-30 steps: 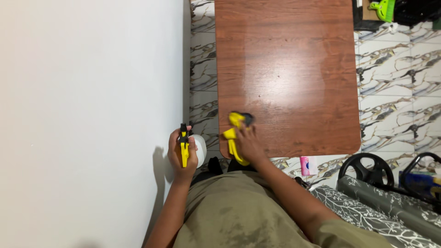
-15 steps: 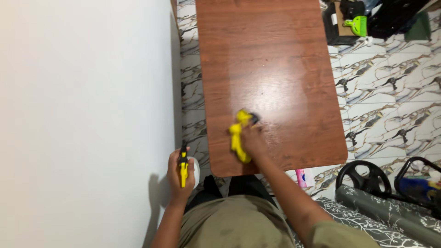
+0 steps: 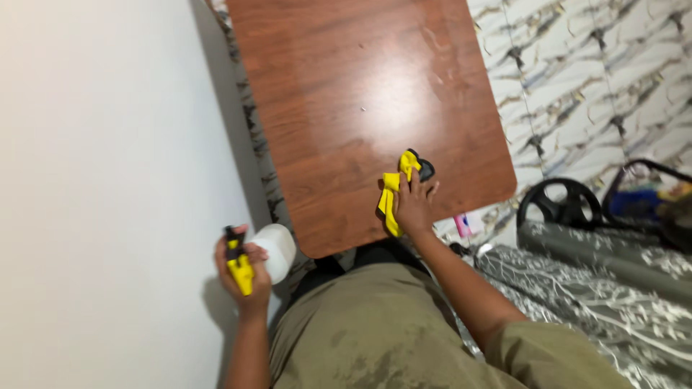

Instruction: The person cleans a wooden table by spraying a liquid from a spray bottle and wiping the surface with a yellow cloth. The person repeatedly sprays and wipes different sections of the table.

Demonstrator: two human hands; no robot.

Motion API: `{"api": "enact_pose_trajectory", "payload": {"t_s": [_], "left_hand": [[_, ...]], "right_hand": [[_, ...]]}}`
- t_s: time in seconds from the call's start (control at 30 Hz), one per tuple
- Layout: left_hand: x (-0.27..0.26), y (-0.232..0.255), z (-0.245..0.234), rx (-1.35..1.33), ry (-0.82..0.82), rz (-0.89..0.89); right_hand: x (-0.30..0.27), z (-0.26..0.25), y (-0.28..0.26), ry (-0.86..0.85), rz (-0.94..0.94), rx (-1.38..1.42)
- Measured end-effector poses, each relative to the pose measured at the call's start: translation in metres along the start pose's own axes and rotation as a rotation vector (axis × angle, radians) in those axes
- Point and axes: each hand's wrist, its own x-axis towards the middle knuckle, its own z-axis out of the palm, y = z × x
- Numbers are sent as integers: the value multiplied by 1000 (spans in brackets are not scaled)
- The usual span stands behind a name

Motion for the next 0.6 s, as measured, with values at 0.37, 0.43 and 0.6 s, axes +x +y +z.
{"api": "enact_pose_trajectory", "payload": {"t_s": [0.37,0.43,0.6], "left_hand": [[3,41,21,-20,-81,172],[1,41,31,-15,-122,195],[-4,43,81,-113,-252,162]], "right_hand": [[-27,-8,75,-459,-78,-681],[-33,-28,106,205,289,-129],[-51,-5,80,-345,93,-650]]}}
